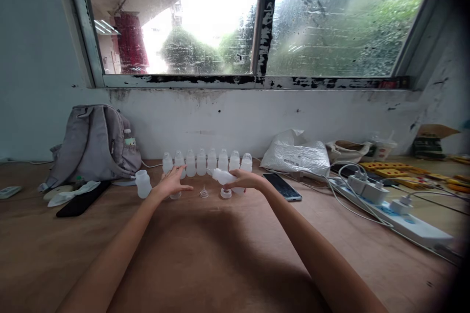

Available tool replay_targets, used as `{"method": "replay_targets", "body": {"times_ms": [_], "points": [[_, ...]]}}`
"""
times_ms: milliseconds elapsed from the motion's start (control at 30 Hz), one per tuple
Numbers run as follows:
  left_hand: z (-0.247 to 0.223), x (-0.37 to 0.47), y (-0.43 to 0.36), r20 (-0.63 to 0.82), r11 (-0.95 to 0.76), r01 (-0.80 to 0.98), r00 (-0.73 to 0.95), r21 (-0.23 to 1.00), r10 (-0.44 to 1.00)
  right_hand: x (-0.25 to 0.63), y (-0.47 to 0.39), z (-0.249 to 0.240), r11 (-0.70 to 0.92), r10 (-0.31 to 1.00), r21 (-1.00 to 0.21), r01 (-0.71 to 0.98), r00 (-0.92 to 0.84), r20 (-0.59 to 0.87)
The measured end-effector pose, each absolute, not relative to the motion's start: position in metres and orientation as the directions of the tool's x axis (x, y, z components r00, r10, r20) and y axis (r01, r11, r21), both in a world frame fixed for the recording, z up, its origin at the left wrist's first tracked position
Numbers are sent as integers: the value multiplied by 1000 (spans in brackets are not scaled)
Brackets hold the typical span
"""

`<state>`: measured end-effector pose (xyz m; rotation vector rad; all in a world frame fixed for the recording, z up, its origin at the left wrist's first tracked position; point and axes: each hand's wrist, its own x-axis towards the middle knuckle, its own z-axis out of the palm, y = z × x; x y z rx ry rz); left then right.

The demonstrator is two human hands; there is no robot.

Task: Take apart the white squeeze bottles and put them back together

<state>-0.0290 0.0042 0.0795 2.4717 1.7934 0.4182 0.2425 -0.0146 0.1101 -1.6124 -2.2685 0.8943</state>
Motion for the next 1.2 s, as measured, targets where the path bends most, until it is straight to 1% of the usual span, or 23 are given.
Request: {"method": "replay_targets", "body": {"times_ms": [33, 67, 133, 167, 233, 333, 400, 500, 600, 667, 700, 733, 767, 833, 900, 1000, 1067, 1133, 1200], "points": [[84, -21, -3, 255, -419, 885, 366, 202, 895, 240, -17, 111, 236, 901, -584, 777, -400, -167], [89, -11, -11, 309, -508, 845, 444, 169, 841, 237, -19, 113, 263, 889, -578, 773, -427, -166], [95, 8, -27, 385, -608, 793, 548, 45, 743, 230, -25, 116, 323, 867, -561, 762, -476, -149], [97, 17, -34, 407, -625, 781, 574, -11, 710, 227, -27, 118, 348, 860, -549, 760, -492, -135], [99, 31, -47, 421, -619, 782, 588, -76, 691, 220, -33, 121, 390, 851, -519, 760, -513, -111], [99, 39, -54, 418, -563, 820, 548, -100, 724, 210, -40, 122, 471, 830, -451, 758, -554, -65], [99, 36, -52, 385, -525, 850, 501, -50, 775, 201, -44, 119, 520, 833, -345, 781, -553, 4], [99, 25, -41, 232, -506, 857, 474, 103, 850, 186, -49, 108, 539, 838, -110, 835, -519, 168], [102, 10, -28, 7, -499, 828, 514, 255, 858, 173, -49, 94, 577, 744, 98, 811, -572, 346], [106, -1, -23, -141, -442, 784, 544, 436, 827, 169, -46, 86, 596, 673, 174, 784, -606, 425], [108, -6, -22, -173, -403, 743, 563, 535, 808, 169, -43, 82, 595, 658, 178, 783, -603, 451], [110, -11, -21, -158, -377, 689, 579, 619, 800, 170, -40, 79, 589, 658, 160, 792, -585, 473], [113, -14, -21, -98, -378, 633, 585, 676, 805, 172, -36, 76, 577, 671, 124, 807, -555, 491], [116, -19, -21, 63, -430, 540, 568, 724, 821, 177, -29, 72, 542, 710, 40, 840, -482, 513], [118, -20, -19, 191, -479, 497, 523, 723, 831, 182, -24, 69, 516, 737, -15, 857, -434, 518], [118, -17, -17, 297, -495, 500, 424, 711, 856, 185, -21, 68, 525, 734, -31, 851, -434, 522], [118, -15, -17, 330, -510, 531, 400, 677, 855, 184, -21, 69, 536, 729, -41, 843, -437, 527], [119, -14, -19, 329, -546, 558, 445, 625, 833, 183, -23, 71, 530, 739, -64, 845, -424, 525], [119, -13, -21, 311, -565, 565, 486, 601, 817, 183, -24, 73, 512, 759, -89, 854, -402, 512]]}}
